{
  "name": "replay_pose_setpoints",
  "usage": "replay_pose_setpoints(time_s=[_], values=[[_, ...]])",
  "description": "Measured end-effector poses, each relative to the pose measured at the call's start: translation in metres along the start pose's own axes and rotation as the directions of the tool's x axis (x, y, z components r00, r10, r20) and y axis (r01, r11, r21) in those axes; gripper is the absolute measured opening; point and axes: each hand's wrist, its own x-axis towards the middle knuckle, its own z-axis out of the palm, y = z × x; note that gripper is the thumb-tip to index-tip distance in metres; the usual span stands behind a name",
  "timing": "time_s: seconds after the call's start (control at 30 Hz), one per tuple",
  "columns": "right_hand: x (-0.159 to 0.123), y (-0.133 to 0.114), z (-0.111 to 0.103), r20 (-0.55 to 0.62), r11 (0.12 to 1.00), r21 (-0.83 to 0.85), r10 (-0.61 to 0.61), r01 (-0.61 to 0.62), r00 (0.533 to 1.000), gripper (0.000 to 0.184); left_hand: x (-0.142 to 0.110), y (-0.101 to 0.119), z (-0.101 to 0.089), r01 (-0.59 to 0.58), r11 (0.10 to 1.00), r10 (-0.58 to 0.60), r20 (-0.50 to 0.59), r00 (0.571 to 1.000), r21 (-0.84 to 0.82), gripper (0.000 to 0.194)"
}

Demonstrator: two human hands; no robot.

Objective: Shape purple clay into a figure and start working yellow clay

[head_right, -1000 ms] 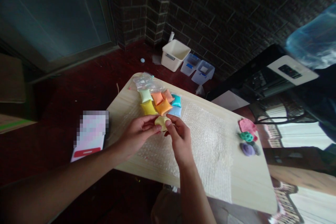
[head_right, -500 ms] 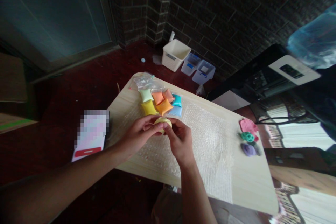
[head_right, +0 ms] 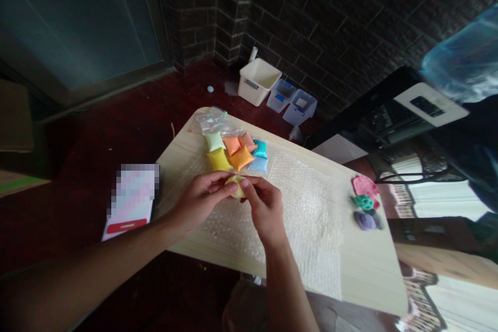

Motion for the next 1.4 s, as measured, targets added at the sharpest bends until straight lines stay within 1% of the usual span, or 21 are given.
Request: replay_pose_setpoints(time_s=[0.07, 0.17, 0.2, 0.23, 0.3, 0.37, 0.43, 0.57, 0.6, 0.67, 0.73, 0.8, 0.9, 1.0, 1.1, 1.27, 1.4], values=[[0.0, 0.001, -0.001, -0.013, 0.999, 0.033, 0.002, -0.001, 1.0, 0.021, 0.0, -0.002, 0.001, 0.008, 1.0, -0.008, -0.012, 1.0, -0.005, 0.034], [0.0, 0.002, -0.001, -0.042, 0.994, 0.107, 0.031, -0.026, 0.999, 0.021, -0.001, -0.006, 0.002, 0.008, 1.0, -0.01, -0.06, 0.998, -0.025, 0.048], [0.0, 0.002, 0.0, -0.047, 0.991, 0.13, 0.044, -0.038, 0.998, 0.022, -0.001, -0.007, 0.002, 0.001, 1.0, -0.003, -0.056, 0.998, -0.026, 0.051], [0.0, 0.002, 0.0, -0.053, 0.988, 0.149, 0.057, -0.048, 0.997, 0.022, -0.001, -0.008, 0.002, -0.006, 1.0, 0.005, -0.039, 0.999, -0.023, 0.051], [-0.001, 0.002, 0.001, -0.069, 0.985, 0.161, 0.071, -0.059, 0.995, 0.024, -0.002, -0.008, 0.001, -0.01, 1.0, 0.01, 0.009, 1.0, -0.01, 0.042], [-0.001, 0.001, 0.002, -0.09, 0.991, 0.129, 0.058, -0.046, 0.994, 0.029, -0.001, -0.006, 0.001, -0.004, 1.0, 0.004, 0.021, 1.0, -0.004, 0.036], [-0.002, 0.0, 0.001, -0.085, 0.998, 0.059, 0.023, -0.018, 0.996, 0.033, -0.001, -0.003, 0.001, 0.011, 1.0, -0.011, 0.0, 1.0, -0.01, 0.035], [-0.003, -0.003, -0.002, 0.007, 0.995, -0.069, -0.076, 0.077, 0.997, 0.049, 0.0, 0.0, 0.0, 0.033, 0.999, -0.033, -0.029, 0.999, 0.0, 0.032], [-0.002, -0.003, -0.004, 0.027, 0.989, -0.096, -0.107, 0.109, 0.994, 0.05, 0.0, 0.0, 0.0, 0.033, 0.999, -0.032, -0.043, 0.999, 0.015, 0.031], [-0.002, -0.003, -0.007, 0.053, 0.974, -0.149, -0.164, 0.171, 0.985, 0.045, 0.0, -0.001, -0.002, 0.035, 0.997, -0.029, -0.085, 0.996, 0.065, 0.03], [-0.001, -0.003, -0.009, 0.072, 0.965, -0.172, -0.187, 0.197, 0.98, 0.039, -0.001, -0.004, -0.003, 0.034, 0.993, -0.02, -0.12, 0.993, 0.114, 0.03], [0.0, -0.002, -0.009, 0.083, 0.974, -0.146, -0.159, 0.17, 0.984, 0.037, -0.001, -0.006, -0.004, 0.011, 0.993, 0.004, -0.127, 0.992, 0.119, 0.035], [0.0, -0.001, -0.007, 0.072, 0.992, -0.069, -0.097, 0.102, 0.993, 0.037, -0.001, -0.008, -0.004, -0.049, 0.995, 0.058, -0.109, 0.992, 0.082, 0.049], [-0.001, -0.002, -0.005, 0.073, 0.998, -0.027, -0.059, 0.061, 0.996, 0.036, 0.0, -0.006, -0.003, -0.067, 0.994, 0.072, -0.049, 0.996, 0.089, 0.054], [-0.002, -0.004, -0.005, 0.101, 1.0, 0.005, -0.026, 0.026, 0.995, 0.032, 0.0, -0.004, -0.004, -0.077, 0.994, 0.077, 0.001, 0.997, 0.078, 0.053], [-0.003, -0.005, -0.007, 0.098, 1.0, 0.018, -0.006, 0.004, 0.995, 0.028, -0.001, -0.003, -0.006, -0.098, 0.985, 0.101, -0.017, 0.995, 0.143, 0.047], [-0.003, -0.006, -0.007, 0.091, 0.999, 0.039, -0.008, 0.004, 0.996, 0.031, -0.001, -0.005, -0.009, -0.107, 0.972, 0.109, 0.003, 0.994, 0.209, 0.046]])
